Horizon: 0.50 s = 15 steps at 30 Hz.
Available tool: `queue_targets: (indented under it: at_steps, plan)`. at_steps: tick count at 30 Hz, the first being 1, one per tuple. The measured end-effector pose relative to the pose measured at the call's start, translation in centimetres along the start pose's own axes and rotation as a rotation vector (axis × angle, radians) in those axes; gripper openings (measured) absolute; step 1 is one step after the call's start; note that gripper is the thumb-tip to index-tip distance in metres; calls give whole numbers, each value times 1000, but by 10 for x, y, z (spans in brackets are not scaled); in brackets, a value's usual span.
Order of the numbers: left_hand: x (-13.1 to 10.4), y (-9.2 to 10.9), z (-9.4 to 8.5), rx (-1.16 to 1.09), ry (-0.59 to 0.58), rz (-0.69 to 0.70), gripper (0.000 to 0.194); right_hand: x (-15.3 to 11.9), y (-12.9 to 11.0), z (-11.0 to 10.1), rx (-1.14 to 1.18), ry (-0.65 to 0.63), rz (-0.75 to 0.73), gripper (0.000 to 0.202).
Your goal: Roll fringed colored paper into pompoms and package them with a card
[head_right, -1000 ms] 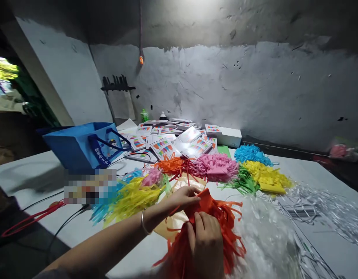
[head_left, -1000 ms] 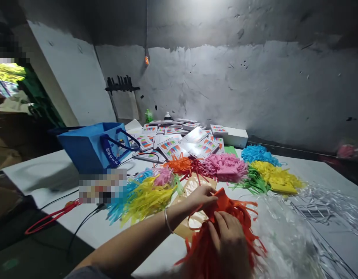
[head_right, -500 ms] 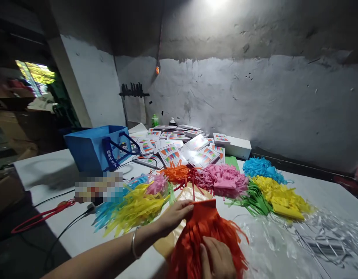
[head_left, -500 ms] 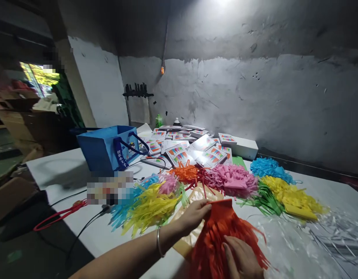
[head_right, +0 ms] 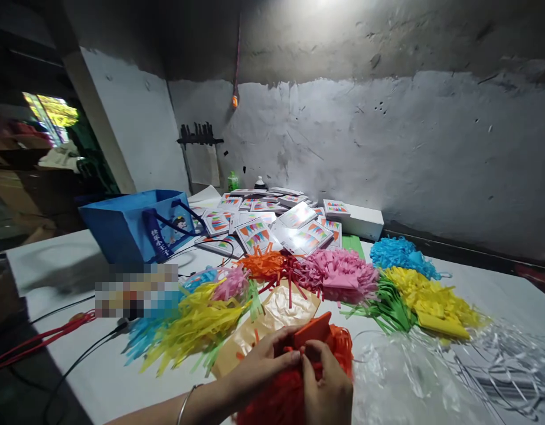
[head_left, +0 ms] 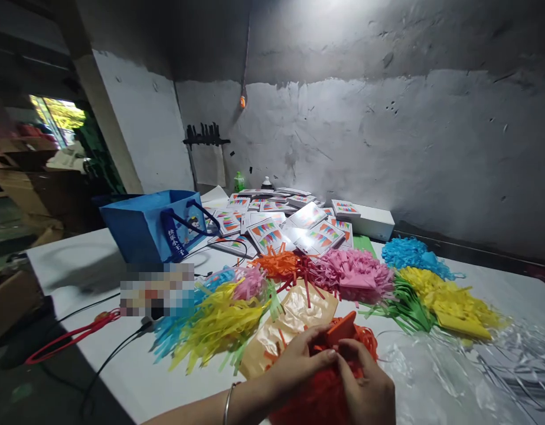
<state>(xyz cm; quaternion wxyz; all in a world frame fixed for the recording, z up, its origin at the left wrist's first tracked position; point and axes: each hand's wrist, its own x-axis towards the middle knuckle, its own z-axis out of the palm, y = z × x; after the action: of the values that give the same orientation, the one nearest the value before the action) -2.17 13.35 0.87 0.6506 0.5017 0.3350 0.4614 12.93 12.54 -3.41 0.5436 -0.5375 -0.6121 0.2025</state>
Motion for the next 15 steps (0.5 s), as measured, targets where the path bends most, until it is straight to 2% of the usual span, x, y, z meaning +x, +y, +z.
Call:
queue_targets:
  at_steps: [3, 5, 6, 8, 11, 13, 15]
  plan:
    - [0, -5, -3, 92, -49, 64, 48, 11, -4, -10, 293, -155, 234, 22]
    - [1, -4, -5, 249, -62, 112, 40, 16, -7, -14, 432, -211, 283, 22]
    - [1, -3, -6, 359, -64, 152, 36, 17, -8, -16, 429, -205, 269, 21]
    - [1, 0, -8, 587, -70, 237, 28, 16, -6, -19, 266, -115, 121, 20]
    - [0, 4, -8, 786, -96, 306, 24, 13, -2, -24, -88, -23, -273, 30]
    - [-1, 3, -7, 810, -101, 312, 24, 13, -4, -26, -258, -93, -427, 37]
    - [-1, 0, -8, 798, -87, 302, 27, 15, -10, -28, -351, -196, -410, 33]
